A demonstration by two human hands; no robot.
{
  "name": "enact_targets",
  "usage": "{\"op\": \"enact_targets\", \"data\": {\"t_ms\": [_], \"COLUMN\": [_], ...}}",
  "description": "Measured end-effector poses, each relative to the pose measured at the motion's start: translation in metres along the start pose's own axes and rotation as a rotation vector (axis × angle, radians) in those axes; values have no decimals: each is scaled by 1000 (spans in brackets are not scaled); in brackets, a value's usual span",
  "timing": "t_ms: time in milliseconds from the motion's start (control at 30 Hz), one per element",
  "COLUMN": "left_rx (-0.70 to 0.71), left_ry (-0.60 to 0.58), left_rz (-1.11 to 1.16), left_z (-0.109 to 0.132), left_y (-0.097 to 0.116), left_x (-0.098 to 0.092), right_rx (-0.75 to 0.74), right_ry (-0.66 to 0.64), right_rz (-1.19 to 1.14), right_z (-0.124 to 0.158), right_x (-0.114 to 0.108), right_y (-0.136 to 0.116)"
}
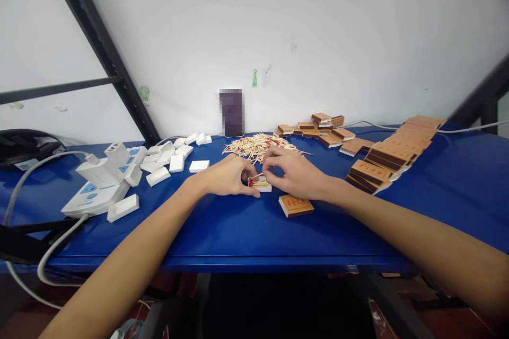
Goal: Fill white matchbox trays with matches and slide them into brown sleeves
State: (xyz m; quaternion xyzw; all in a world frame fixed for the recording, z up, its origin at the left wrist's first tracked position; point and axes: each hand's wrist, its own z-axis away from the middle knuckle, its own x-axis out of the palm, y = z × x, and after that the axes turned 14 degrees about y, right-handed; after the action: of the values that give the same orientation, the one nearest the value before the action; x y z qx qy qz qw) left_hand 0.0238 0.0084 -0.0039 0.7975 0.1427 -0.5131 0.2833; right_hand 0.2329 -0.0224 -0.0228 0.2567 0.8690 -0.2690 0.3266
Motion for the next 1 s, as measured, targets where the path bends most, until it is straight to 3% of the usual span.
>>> {"op": "enact_targets", "data": {"t_ms": [333,667,800,867,933,1000], "left_rx": [82,81,47,-1,-19,39], "left_ry": [37,46,106,160,185,479], "left_rz": [51,27,95,232,482,710], "left_z": [2,2,-1,1,10,27], "left_y": [1,0,4,2,-8,-27], "left_x": [-5,-5,-9,-22,-47,-82], "right_rx": [12,20,19,23,34,51], "right_ry": [36,91,96,81,46,7], "right_rz": [42,80,78,62,20,-23], "right_z": [-2,-2,-2,-2,-1,0], "right_x": [-5,-3,-3,-3,-2,-1], "right_y": [-2,3,4,3,1,0]}}
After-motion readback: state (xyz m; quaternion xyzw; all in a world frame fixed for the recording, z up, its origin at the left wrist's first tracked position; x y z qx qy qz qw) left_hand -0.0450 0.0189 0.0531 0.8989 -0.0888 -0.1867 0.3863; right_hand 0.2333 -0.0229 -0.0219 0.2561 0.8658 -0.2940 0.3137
